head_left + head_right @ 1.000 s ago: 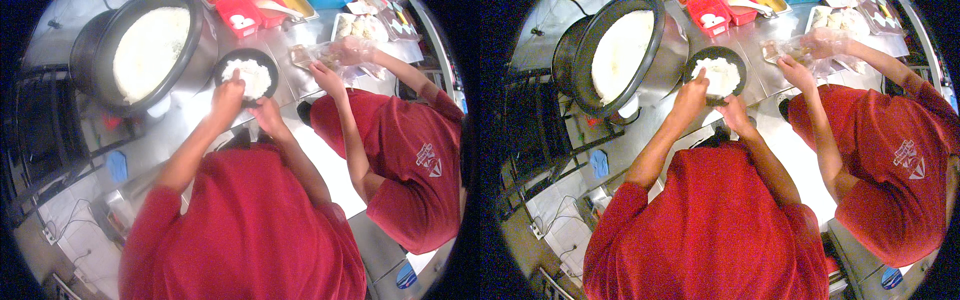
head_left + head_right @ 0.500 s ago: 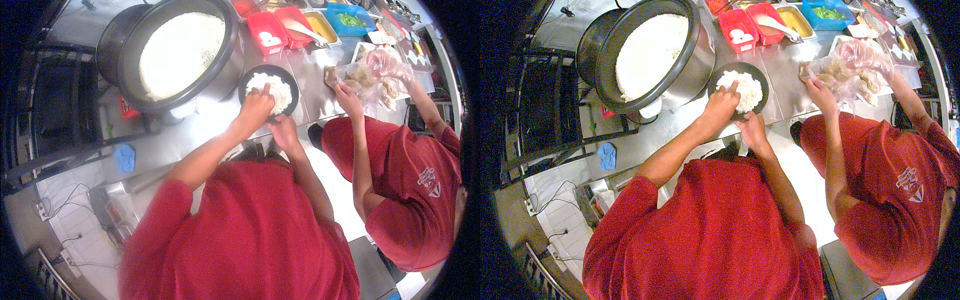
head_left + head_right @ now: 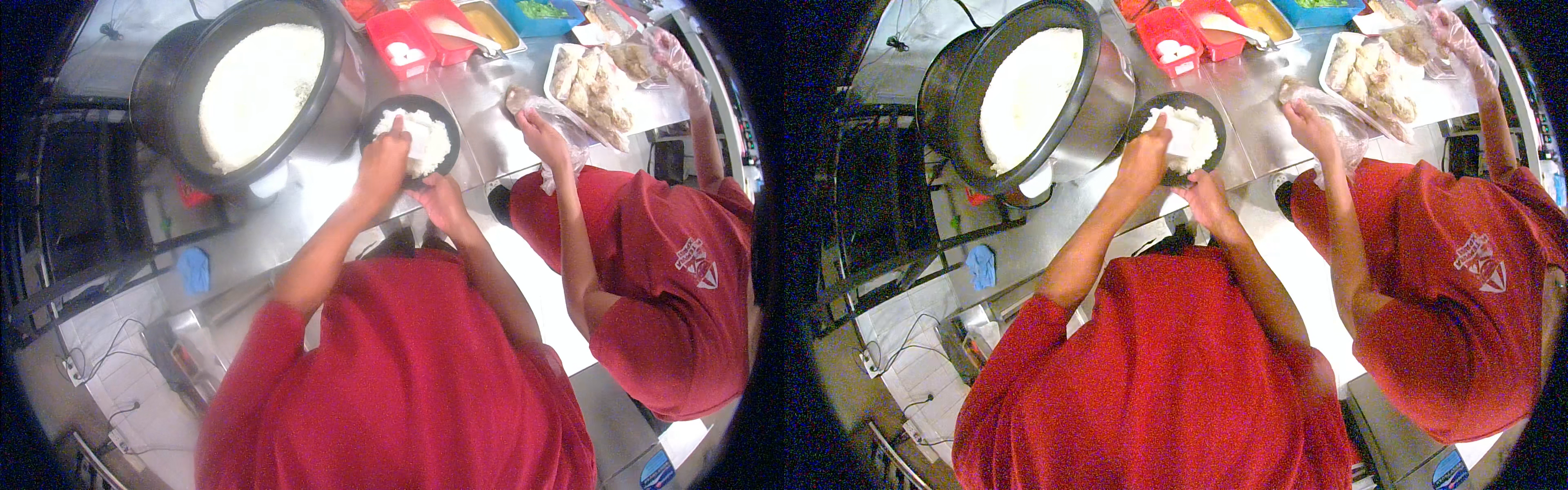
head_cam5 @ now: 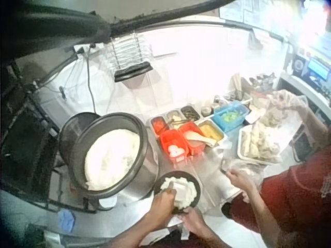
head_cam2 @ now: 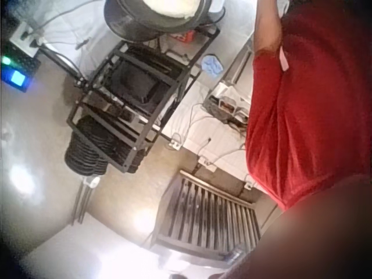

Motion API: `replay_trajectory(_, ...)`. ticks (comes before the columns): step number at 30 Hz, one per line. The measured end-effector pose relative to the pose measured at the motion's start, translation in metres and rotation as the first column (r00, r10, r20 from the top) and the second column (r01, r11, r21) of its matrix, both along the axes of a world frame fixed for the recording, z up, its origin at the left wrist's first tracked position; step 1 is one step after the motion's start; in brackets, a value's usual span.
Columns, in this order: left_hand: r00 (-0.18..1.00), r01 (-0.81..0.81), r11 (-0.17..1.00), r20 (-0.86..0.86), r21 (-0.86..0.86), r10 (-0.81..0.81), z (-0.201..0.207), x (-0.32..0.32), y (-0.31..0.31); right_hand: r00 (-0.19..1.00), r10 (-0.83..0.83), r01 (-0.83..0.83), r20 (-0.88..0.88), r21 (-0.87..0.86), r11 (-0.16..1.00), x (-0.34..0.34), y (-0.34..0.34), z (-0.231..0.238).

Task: The person scoops rice into a bowl, then uses tongs to place fried tempura pieces on top. They add shredded lettuce and sprinkle seasoning from a shaker. Finally, they place the bowl on a tray with a napkin and chopsticks.

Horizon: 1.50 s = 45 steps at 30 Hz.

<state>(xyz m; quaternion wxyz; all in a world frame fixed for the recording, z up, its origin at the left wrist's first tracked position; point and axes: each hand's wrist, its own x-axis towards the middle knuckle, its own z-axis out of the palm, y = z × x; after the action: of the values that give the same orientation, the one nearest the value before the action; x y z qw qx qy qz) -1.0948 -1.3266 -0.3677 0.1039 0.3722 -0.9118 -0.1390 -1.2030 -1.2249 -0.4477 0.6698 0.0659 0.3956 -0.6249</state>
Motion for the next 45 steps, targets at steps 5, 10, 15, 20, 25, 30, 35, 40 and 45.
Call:
replay_trajectory(5,0.925,-0.074,0.997,-0.371,0.034,0.081,0.053,0.018,0.000,0.998,0.034,-0.043,-0.055,-0.170,0.985,-0.019,0.002,0.002)
replay_trajectory(10,0.862,-0.290,0.923,-0.350,0.252,0.367,0.065,0.047,0.040,0.993,-0.024,-0.005,-0.118,-0.234,0.972,-0.025,0.008,0.015)
replay_trajectory(15,0.822,-0.309,0.929,-0.435,0.202,0.368,0.057,0.053,0.060,0.996,-0.067,0.048,-0.063,-0.270,0.962,-0.032,0.015,0.043)
replay_trajectory(20,0.993,-0.016,1.000,-0.115,0.020,0.018,0.042,0.017,0.054,0.986,-0.140,0.119,-0.087,-0.208,0.971,-0.018,0.008,0.054)
replay_trajectory(25,0.999,0.048,0.987,0.013,-0.150,-0.047,0.085,0.017,0.037,0.980,-0.181,0.173,-0.078,-0.100,0.980,-0.015,0.011,0.063)
replay_trajectory(30,0.973,0.203,0.966,0.145,-0.160,-0.181,0.095,0.009,0.024,0.988,-0.119,0.096,-0.101,-0.202,0.975,-0.024,0.013,0.062)
replay_trajectory(35,0.962,0.216,0.976,0.177,-0.023,-0.209,0.094,0.014,0.018,0.988,-0.077,0.063,-0.133,-0.112,0.992,-0.022,0.014,0.077)
replay_trajectory(40,0.995,0.099,0.992,0.015,-0.083,-0.098,0.099,-0.001,0.019,0.983,-0.067,0.035,-0.169,-0.185,0.982,-0.022,0.014,0.091)
replay_trajectory(45,0.983,0.155,0.929,-0.038,-0.336,-0.178,0.082,-0.008,0.017,0.964,0.043,-0.097,-0.264,-0.197,0.976,-0.027,0.008,0.118)
